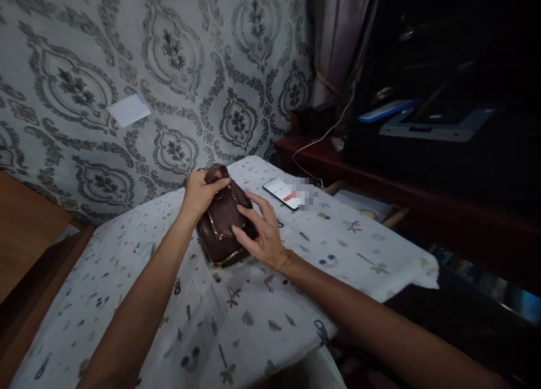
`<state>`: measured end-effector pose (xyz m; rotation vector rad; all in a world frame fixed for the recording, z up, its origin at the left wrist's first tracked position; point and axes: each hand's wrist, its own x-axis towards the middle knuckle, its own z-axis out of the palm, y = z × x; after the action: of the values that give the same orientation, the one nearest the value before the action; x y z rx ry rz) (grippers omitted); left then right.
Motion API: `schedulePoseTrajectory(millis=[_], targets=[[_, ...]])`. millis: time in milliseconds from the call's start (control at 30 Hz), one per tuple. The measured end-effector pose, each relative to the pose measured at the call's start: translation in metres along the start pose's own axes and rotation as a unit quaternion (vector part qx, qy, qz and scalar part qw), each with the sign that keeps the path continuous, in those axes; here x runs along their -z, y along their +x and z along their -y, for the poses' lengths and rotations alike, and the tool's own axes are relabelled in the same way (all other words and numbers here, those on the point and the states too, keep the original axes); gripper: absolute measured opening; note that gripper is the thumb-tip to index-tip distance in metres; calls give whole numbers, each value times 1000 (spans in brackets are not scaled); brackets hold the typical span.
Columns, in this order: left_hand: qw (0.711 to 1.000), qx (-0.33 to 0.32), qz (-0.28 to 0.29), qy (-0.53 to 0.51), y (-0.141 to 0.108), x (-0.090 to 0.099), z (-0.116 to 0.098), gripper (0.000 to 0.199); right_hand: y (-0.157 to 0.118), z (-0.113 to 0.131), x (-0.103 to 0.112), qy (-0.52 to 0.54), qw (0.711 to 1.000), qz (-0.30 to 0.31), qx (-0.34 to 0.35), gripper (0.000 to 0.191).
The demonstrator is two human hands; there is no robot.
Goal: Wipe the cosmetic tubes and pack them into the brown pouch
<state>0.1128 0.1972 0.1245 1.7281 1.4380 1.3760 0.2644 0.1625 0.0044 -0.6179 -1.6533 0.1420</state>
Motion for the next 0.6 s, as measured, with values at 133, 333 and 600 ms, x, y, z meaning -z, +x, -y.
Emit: schedulePoseTrajectory(millis=[133,333,600], targets=[[1000,4,0,17,1,0,1,26,-3,-3,-2,-10,1000,11,-4,37],[999,-16,-2,30,-4,0,-3,24,-5,-2,-3,-34,999,18,0,37],[999,-31,32,14,-9,2,-8,27,-5,-2,-3,-44,999,16,15,38]])
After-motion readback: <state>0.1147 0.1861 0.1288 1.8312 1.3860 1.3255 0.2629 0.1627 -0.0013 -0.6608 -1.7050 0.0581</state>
